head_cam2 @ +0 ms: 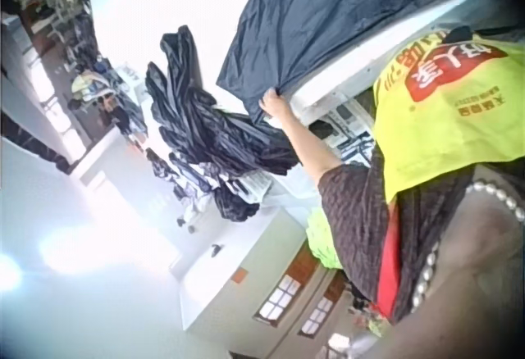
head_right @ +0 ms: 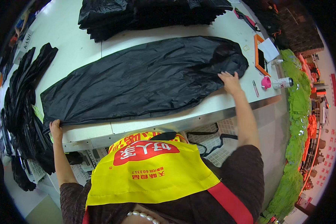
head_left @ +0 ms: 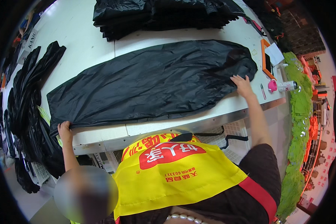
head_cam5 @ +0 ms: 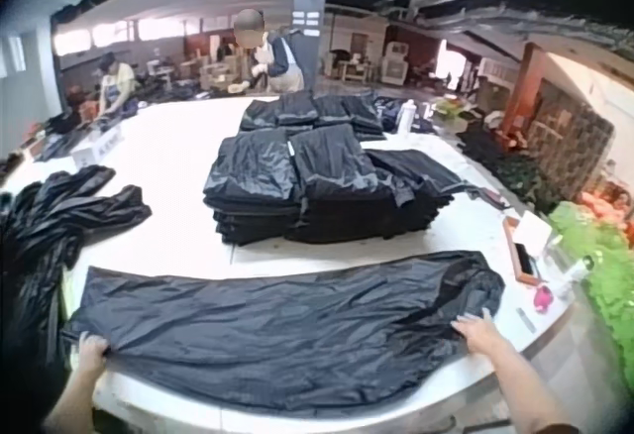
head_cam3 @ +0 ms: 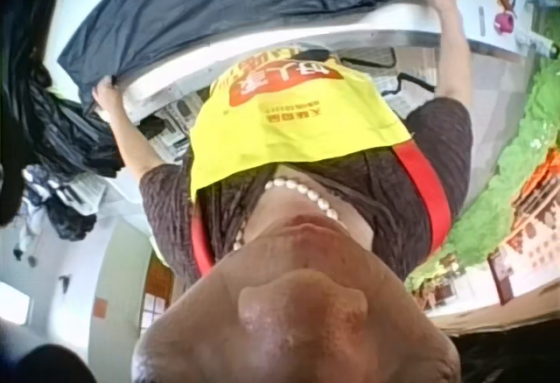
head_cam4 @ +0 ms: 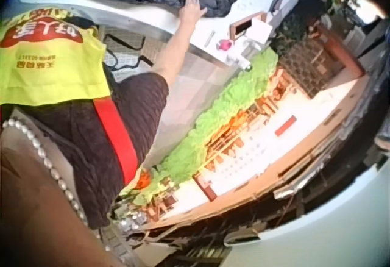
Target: The person repeatedly folds black trousers on a white table. They unfold each pair, smooth the fabric, fold the legs together, and then fold the garment in half or thirds before stacking it. The process is repeated for multiple trousers throughout the clip.
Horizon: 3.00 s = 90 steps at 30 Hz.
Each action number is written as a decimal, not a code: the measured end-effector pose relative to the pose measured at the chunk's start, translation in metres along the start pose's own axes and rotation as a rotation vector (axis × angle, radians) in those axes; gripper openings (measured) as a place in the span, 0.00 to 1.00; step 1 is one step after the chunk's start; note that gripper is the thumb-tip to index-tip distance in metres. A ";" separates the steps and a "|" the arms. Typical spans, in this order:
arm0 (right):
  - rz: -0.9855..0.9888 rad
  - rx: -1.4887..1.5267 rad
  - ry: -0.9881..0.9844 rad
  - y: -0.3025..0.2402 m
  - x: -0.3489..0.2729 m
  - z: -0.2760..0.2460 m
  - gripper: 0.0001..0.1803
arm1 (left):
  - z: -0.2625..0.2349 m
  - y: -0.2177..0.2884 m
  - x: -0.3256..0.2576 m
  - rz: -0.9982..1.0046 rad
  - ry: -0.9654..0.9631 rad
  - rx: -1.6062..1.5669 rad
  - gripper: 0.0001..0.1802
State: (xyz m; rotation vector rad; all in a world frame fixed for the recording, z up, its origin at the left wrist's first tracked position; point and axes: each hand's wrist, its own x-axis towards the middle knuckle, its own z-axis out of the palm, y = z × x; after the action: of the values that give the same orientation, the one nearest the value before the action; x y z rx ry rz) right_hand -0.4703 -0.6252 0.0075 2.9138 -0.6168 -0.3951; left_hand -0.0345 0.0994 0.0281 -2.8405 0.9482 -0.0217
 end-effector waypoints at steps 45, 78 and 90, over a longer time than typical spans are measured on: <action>-0.006 0.525 0.660 -0.208 0.048 -0.063 0.25 | 0.073 -0.007 0.073 -1.455 0.504 -1.742 0.20; -0.739 1.207 -0.168 -0.354 0.013 -0.052 0.26 | -0.089 0.562 0.120 1.244 -0.256 -0.857 0.28; 0.901 0.538 0.229 -0.018 -0.019 -0.057 0.33 | -0.053 0.354 0.108 0.361 0.168 -0.299 0.30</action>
State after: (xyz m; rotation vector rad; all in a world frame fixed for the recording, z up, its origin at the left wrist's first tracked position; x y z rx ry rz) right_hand -0.4645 -0.5963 0.0634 2.6234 -2.0891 0.2521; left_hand -0.1626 -0.2523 0.0260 -2.9113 1.6124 -0.0865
